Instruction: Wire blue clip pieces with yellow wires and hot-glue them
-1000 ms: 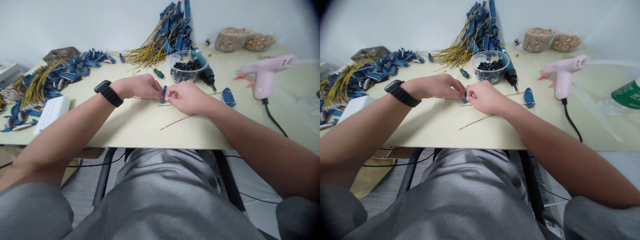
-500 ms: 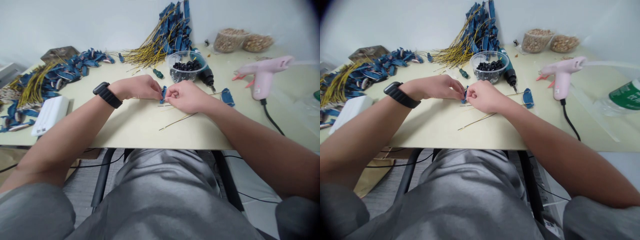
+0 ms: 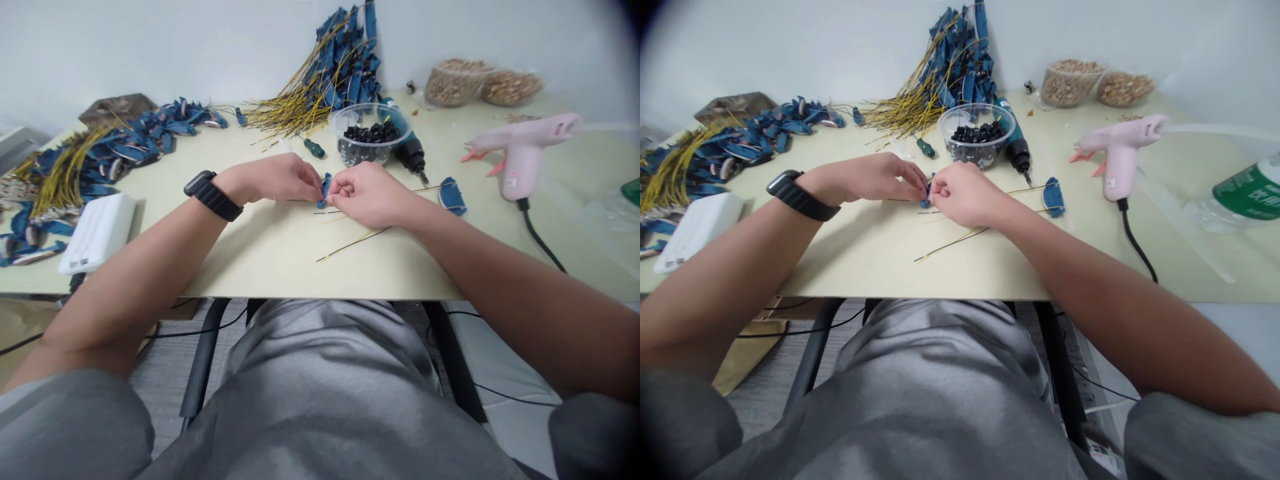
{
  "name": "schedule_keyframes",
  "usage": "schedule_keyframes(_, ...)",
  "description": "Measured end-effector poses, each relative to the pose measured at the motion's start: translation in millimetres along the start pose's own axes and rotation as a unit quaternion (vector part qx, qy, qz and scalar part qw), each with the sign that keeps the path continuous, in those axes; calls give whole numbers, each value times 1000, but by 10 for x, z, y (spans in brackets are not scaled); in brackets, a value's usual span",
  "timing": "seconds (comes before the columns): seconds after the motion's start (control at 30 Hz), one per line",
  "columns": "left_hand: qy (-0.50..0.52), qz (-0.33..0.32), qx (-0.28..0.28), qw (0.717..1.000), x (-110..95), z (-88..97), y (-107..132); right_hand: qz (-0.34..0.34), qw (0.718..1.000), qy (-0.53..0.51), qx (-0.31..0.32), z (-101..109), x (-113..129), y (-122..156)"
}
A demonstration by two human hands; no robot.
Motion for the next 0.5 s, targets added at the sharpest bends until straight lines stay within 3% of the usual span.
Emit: schedule_keyframes(0.5,-16,13,13,1000,11,8,-20,-6,1000,-25,14,35,-59,-18)
Point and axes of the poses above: each hand's wrist, its own y-axis away from the middle knuckle, its own z-axis out of the back of the hand, x = y × z, the point moved 10 cm from there along -y, towards the middle knuckle, and after that the axes turned 8 degrees about -y, right-handed, at the moved point
